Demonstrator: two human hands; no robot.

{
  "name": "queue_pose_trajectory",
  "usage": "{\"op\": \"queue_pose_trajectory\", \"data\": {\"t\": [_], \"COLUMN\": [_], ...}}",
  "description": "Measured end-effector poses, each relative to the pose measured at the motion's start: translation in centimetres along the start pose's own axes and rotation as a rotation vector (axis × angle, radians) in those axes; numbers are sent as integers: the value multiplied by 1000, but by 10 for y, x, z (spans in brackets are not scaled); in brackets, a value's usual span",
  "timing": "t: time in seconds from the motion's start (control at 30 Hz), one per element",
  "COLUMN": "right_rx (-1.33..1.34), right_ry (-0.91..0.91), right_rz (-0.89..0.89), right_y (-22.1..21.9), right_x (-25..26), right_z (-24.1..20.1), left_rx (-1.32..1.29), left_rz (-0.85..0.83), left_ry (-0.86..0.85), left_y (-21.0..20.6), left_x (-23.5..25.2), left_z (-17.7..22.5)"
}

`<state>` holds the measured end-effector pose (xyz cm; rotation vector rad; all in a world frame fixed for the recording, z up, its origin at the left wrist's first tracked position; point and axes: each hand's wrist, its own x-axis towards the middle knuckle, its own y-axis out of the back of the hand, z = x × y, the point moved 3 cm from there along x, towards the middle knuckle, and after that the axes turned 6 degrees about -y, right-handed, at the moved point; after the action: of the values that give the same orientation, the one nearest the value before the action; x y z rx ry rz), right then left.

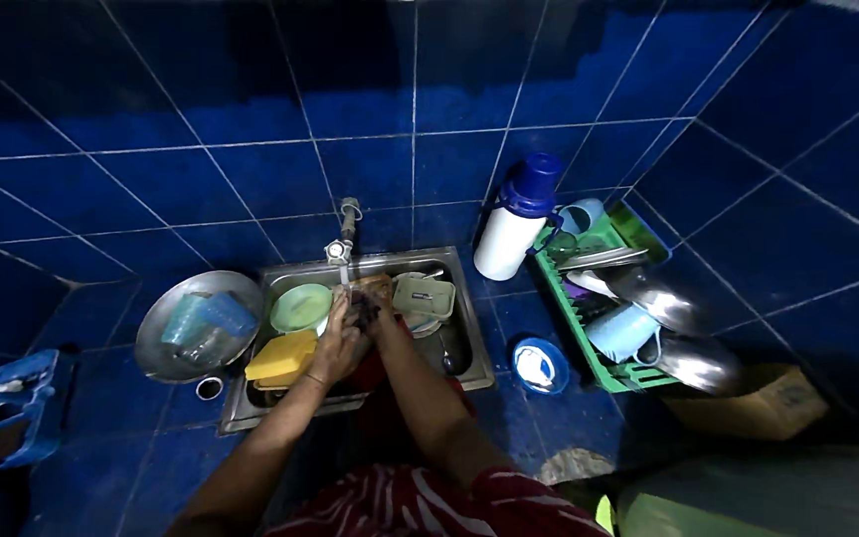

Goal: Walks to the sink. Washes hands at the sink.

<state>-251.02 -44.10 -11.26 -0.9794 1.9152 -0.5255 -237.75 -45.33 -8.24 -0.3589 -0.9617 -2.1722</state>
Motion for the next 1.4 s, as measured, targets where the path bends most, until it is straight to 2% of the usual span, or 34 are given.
{"op": "queue_pose_trajectory", "data": {"t": [0.07,0.1,0.17,0.23,0.3,0.37,0.47,0.53,0.63,0.67,0.73,0.8,0.83,0.9,0.97,1.0,1.07,1.17,1.23,1.27,1.33,1.4], "right_rx": [181,155,-159,-768,-1171,-1375,-1364,-1333,-1484,-1548,-1634,-1573,-1438,-932,-355,-241,-290,-881,-1151,-1180,-979,-609], "right_ry": [-8,25,150,279,442,438,403,435,484,459,368,188,105,113,135,112,85,111,123,124,147,181], "right_rz": [4,4,22,26,26,104,247,156,-204,-269,-242,-118,-46,99,110,92,16,-142,-59,-2,133,154], "right_y": [7,6,-9,-34,-49,-45,-23,-31,-50,-50,-50,-52,-49,-23,9,15,3,-30,-35,-31,-11,6], "right_x": [1,-1,-14,-39,-46,-32,2,-9,-24,-23,-19,-17,-15,2,20,21,7,-25,-26,-20,-6,1], "right_z": [-9,-14,-19,-20,-19,-36,-51,-53,-23,-17,-19,-24,-26,-25,-23,-25,-26,-25,-28,-29,-26,-26], "left_rx": [105,176,331,443,511,543,497,508,595,588,538,476,458,446,425,414,407,405,388,371,282,84], "left_rz": [-62,-121,-246,-329,-385,-424,-558,-650,-797,-841,-851,-864,-877,-869,-859,-834,-799,-840,-842,-800,-603,-247], "left_ry": [54,67,90,133,132,12,-96,-88,-69,-72,-162,-212,-218,-265,-287,-299,-296,-230,-254,-296,-280,-55], "left_y": [9,13,15,10,4,-3,-3,0,3,2,-4,-8,-10,-11,-9,-7,-2,-5,-7,-5,0,9], "left_x": [3,6,13,19,22,17,11,14,16,16,14,11,8,4,-6,-8,-9,-6,-3,-2,-3,6], "left_z": [-1,-3,-8,-8,-3,-2,2,0,9,13,16,14,12,5,2,1,0,3,7,10,12,11]}}
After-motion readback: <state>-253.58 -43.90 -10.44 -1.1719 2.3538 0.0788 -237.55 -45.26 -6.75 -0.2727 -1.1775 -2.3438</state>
